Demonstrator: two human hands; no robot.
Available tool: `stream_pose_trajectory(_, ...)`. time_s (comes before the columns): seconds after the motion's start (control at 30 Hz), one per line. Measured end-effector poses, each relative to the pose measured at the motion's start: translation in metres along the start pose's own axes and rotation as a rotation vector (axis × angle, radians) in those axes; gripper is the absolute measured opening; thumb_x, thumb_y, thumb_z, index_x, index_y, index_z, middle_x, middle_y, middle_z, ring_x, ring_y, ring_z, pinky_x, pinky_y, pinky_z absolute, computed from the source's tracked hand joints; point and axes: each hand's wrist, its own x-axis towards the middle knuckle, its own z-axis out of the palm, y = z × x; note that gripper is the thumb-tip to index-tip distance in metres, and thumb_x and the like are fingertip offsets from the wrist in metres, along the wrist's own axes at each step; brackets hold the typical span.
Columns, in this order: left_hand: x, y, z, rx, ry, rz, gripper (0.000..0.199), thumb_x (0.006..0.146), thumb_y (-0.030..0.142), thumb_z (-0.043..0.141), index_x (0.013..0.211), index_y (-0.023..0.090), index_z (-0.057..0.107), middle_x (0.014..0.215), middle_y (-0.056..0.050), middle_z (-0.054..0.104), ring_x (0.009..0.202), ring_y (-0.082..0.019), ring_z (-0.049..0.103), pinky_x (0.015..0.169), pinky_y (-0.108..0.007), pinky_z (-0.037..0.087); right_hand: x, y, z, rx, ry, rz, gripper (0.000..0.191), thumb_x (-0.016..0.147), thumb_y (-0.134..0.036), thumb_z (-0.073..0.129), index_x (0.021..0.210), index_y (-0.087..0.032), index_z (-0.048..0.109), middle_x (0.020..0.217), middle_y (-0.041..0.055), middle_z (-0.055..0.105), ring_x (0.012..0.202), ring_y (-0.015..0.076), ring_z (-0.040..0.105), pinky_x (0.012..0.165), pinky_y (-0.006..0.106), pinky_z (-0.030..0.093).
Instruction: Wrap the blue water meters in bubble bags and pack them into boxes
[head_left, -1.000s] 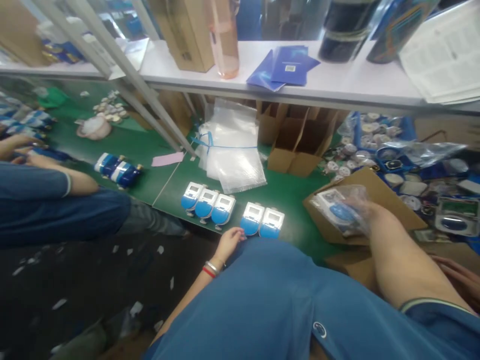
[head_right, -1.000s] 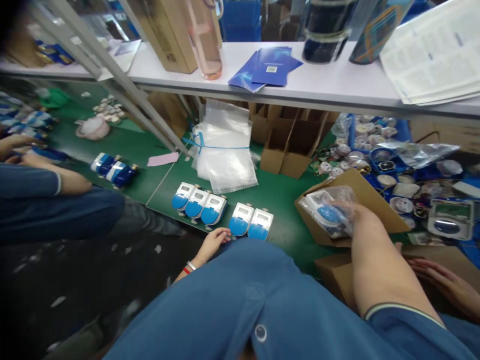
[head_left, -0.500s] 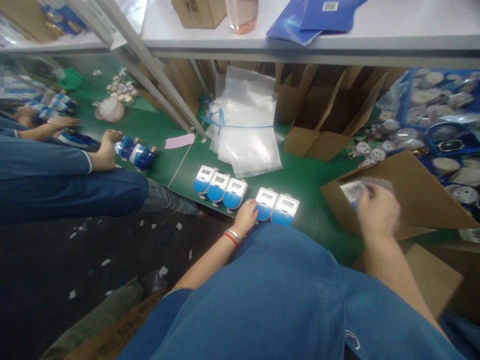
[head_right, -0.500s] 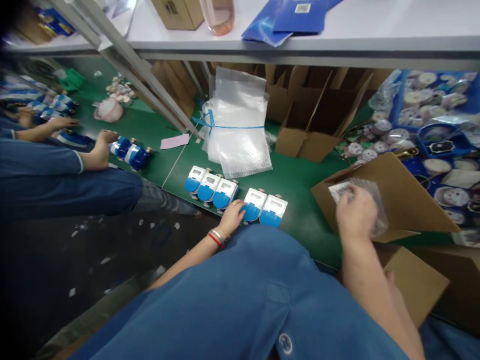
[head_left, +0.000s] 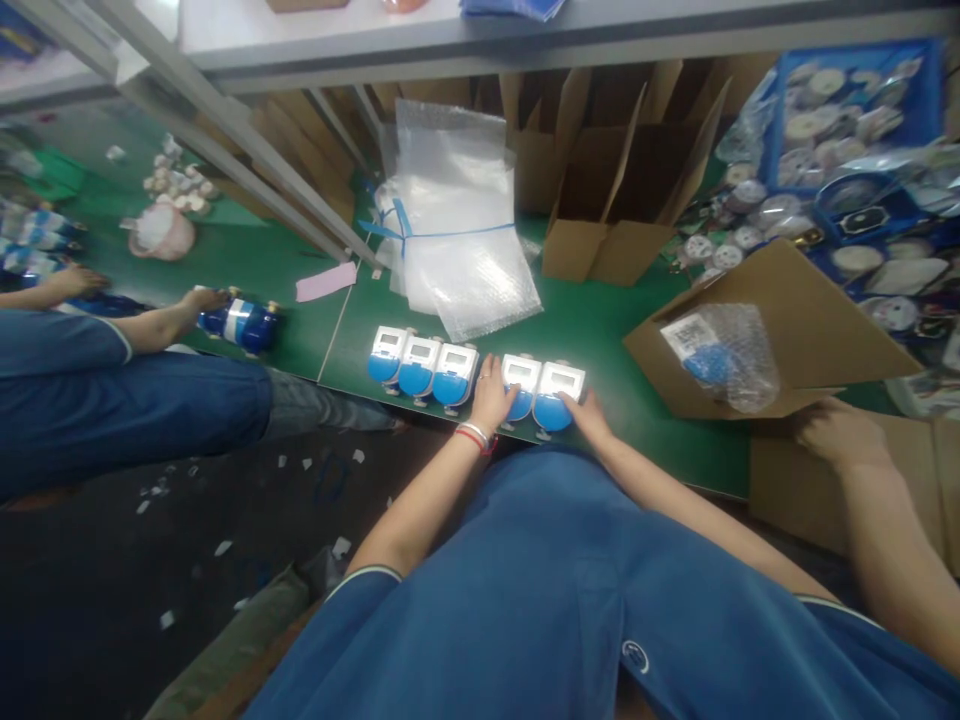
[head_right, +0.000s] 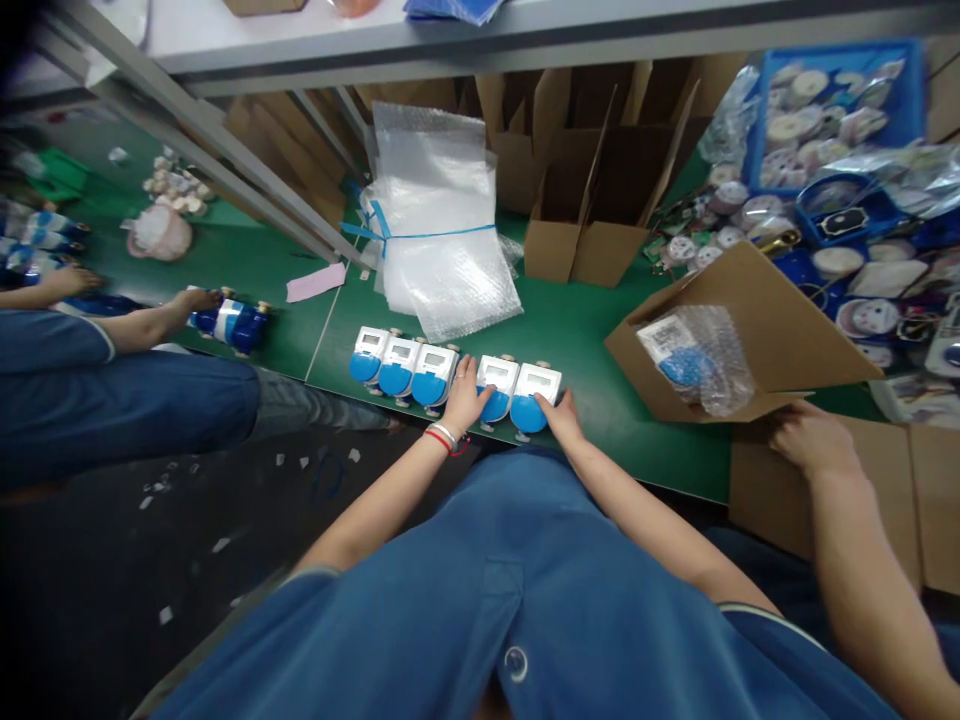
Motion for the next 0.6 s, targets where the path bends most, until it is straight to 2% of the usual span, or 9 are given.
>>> stream_pose_trajectory(0.07, 0.013, -0.004, -0.013, 0.063, 0.047, 0.082, 0.061, 0.089, 0.027, 0.048, 0.142, 0.004, 0.026, 0.151, -0.022, 0.022, 0.141, -0.030, 0.021, 0.115, -0.045, 0.021, -0.007, 0.000, 0.003, -0.052, 0.087, -0.058, 0.092, 0.079, -0.056, 0.054, 0.145, -0.003, 0.019, 0.148, 0.0231, 0.028, 0.137, 0.0299, 0.029, 0.112, 0.041, 0.026)
stream_pose_trajectory(0.17, 0.054, -0.016, -0.038, 0.205, 0.079, 0.177, 0.054, 0.090, 0.017, 0.042, 0.141, 0.002, 0.029, 0.149, -0.022, 0.026, 0.141, -0.029, 0.020, 0.115, -0.047, 0.016, -0.018, -0.003, 0.003, -0.143, 0.220, -0.295, 0.084, 0.081, -0.051, 0.054, 0.146, -0.008, 0.021, 0.152, 0.0166, 0.021, 0.142, 0.0262, 0.017, 0.116, 0.040, 0.018)
stream_pose_trajectory(0.23, 0.088, -0.024, -0.052, 0.305, 0.049, 0.190, 0.051, 0.089, 0.013, 0.040, 0.138, 0.000, 0.033, 0.145, -0.023, 0.033, 0.138, -0.029, 0.025, 0.113, -0.047, 0.018, -0.025, -0.005, 0.000, -0.168, 0.253, -0.407, 0.075, 0.084, -0.047, 0.052, 0.145, -0.011, 0.026, 0.152, 0.0142, 0.022, 0.141, 0.0255, 0.019, 0.116, 0.041, 0.019)
stream_pose_trajectory(0.37, 0.139, -0.029, -0.068, 0.455, -0.099, 0.162, 0.038, 0.088, 0.008, 0.039, 0.123, 0.000, 0.050, 0.126, -0.025, 0.050, 0.124, -0.029, 0.041, 0.102, -0.044, 0.031, -0.043, -0.007, -0.007, -0.169, 0.276, -0.479, 0.065, 0.087, -0.043, 0.048, 0.142, -0.013, 0.033, 0.150, 0.0148, 0.025, 0.139, 0.0267, 0.024, 0.115, 0.045, 0.024)
stream_pose_trajectory(0.43, 0.151, -0.029, -0.074, 0.472, -0.147, 0.158, 0.029, 0.087, 0.006, 0.039, 0.107, 0.002, 0.059, 0.112, -0.023, 0.057, 0.113, -0.027, 0.049, 0.095, -0.041, 0.037, -0.052, -0.007, -0.011, -0.159, 0.280, -0.490, 0.059, 0.088, -0.042, 0.046, 0.139, -0.014, 0.037, 0.148, 0.0144, 0.029, 0.138, 0.0261, 0.026, 0.115, 0.046, 0.026)
stream_pose_trajectory(0.5, 0.156, -0.027, -0.085, 0.470, -0.153, 0.152, 0.025, 0.088, 0.007, 0.038, 0.097, 0.005, 0.062, 0.102, -0.021, 0.060, 0.103, -0.026, 0.054, 0.089, -0.038, 0.040, -0.060, -0.010, -0.015, -0.140, 0.278, -0.501, 0.053, 0.090, -0.040, 0.045, 0.136, -0.015, 0.042, 0.146, 0.0141, 0.033, 0.137, 0.0251, 0.030, 0.114, 0.045, 0.028)
stream_pose_trajectory(0.6, 0.144, -0.018, -0.112, 0.405, -0.037, 0.129, 0.027, 0.092, 0.013, 0.035, 0.098, 0.008, 0.061, 0.099, -0.018, 0.060, 0.098, -0.024, 0.055, 0.085, -0.036, 0.040, -0.067, -0.029, -0.020, -0.072, 0.248, -0.530, 0.043, 0.090, -0.038, 0.045, 0.128, -0.018, 0.051, 0.140, 0.0127, 0.042, 0.132, 0.0246, 0.038, 0.111, 0.045, 0.032)
